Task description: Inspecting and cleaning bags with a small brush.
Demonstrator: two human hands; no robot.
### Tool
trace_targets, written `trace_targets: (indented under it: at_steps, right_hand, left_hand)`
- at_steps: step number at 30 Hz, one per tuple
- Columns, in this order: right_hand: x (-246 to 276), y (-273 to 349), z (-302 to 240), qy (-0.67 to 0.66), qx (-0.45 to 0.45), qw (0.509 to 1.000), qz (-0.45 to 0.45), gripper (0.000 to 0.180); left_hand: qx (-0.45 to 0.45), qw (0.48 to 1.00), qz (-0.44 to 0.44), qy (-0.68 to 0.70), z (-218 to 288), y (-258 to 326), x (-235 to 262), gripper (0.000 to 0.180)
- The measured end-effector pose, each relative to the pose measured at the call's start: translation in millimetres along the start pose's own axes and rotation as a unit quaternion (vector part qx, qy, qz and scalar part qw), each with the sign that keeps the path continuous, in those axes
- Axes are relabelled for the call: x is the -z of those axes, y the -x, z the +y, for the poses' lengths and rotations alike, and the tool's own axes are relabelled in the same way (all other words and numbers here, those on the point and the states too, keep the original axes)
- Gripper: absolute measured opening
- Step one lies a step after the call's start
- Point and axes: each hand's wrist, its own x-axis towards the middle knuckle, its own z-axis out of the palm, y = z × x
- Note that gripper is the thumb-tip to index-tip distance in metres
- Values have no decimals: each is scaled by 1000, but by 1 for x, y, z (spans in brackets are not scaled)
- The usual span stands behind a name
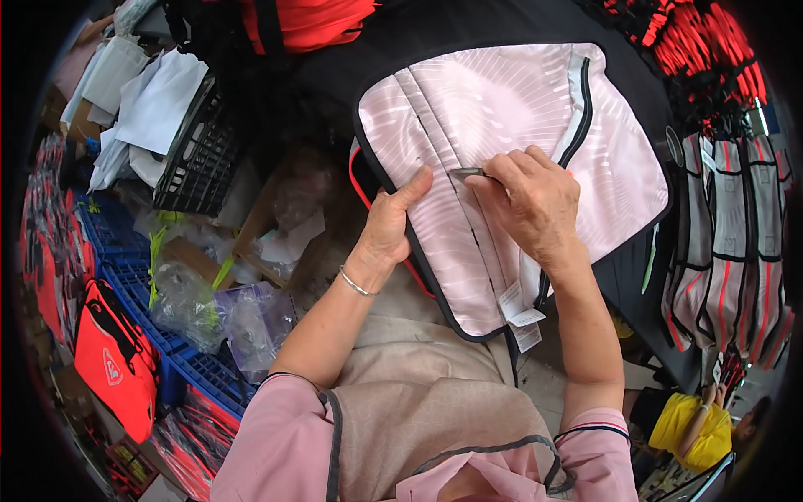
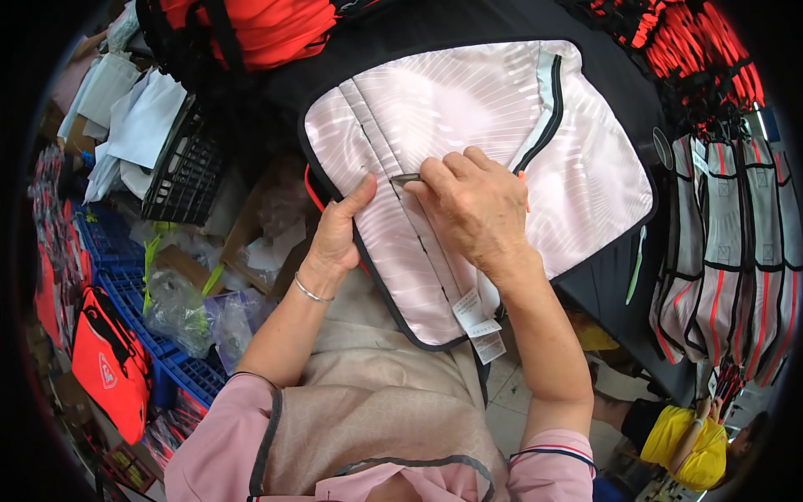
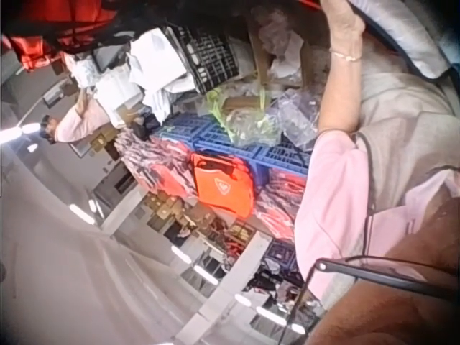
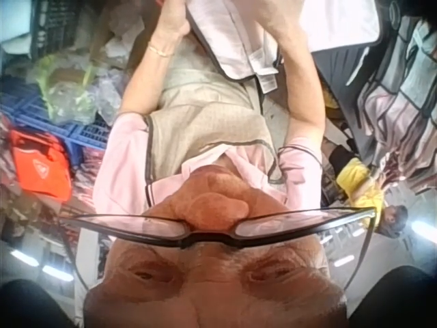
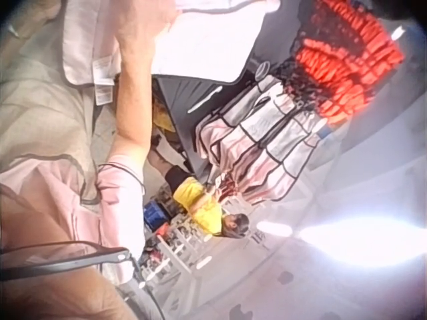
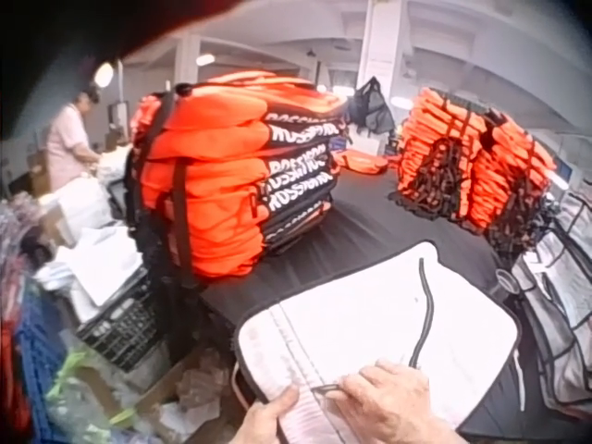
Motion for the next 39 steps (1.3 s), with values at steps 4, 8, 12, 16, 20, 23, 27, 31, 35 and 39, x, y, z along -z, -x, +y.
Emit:
trace_targets:
  at_steps: [4, 8, 12, 16, 20, 23, 27, 31, 35, 39]
  right_hand:
    - [-3, 2, -1, -30, -9, 999, 6, 23]
    - [0, 4, -2, -3, -13, 1000, 12, 23]
    - [-1, 4, 0, -20, -46, 999, 10, 23]
    - [-1, -2, -3, -86, -88, 992, 4, 24]
    - [-11, -24, -15, -144, -100, 980, 89, 25]
    - [-25, -28, -13, -140, -121, 982, 41, 24]
    - [-19, -26, -15, -234, -232, 944, -32, 22]
    - [-19, -26, -22, -331, -272, 903, 4, 20]
    - [-20, -26, -29, -366, -276, 888, 26, 29]
    - [-35, -22, -34, -348, -239, 905, 39, 26]
  left_hand:
    - [0, 1000, -3, 2, -2, -1, 5, 46]
    - [-1, 1000, 1, -10, -2, 0, 3, 50]
    - [-8, 1000, 12, -22, -5, 0, 6, 54]
    - [-6, 999, 18, -27, -5, 6, 1, 53]
    - [-29, 998, -1, -55, -11, 5, 3, 56]
    - [-69, 997, -15, -40, -8, 4, -6, 83]
    - [-110, 993, -34, -33, 1, 14, -14, 88]
    - [-118, 989, 54, -69, 2, 18, -12, 80]
    - [-249, 940, 121, -201, 13, 16, 10, 48]
    - [-230, 936, 140, -227, 21, 15, 16, 28]
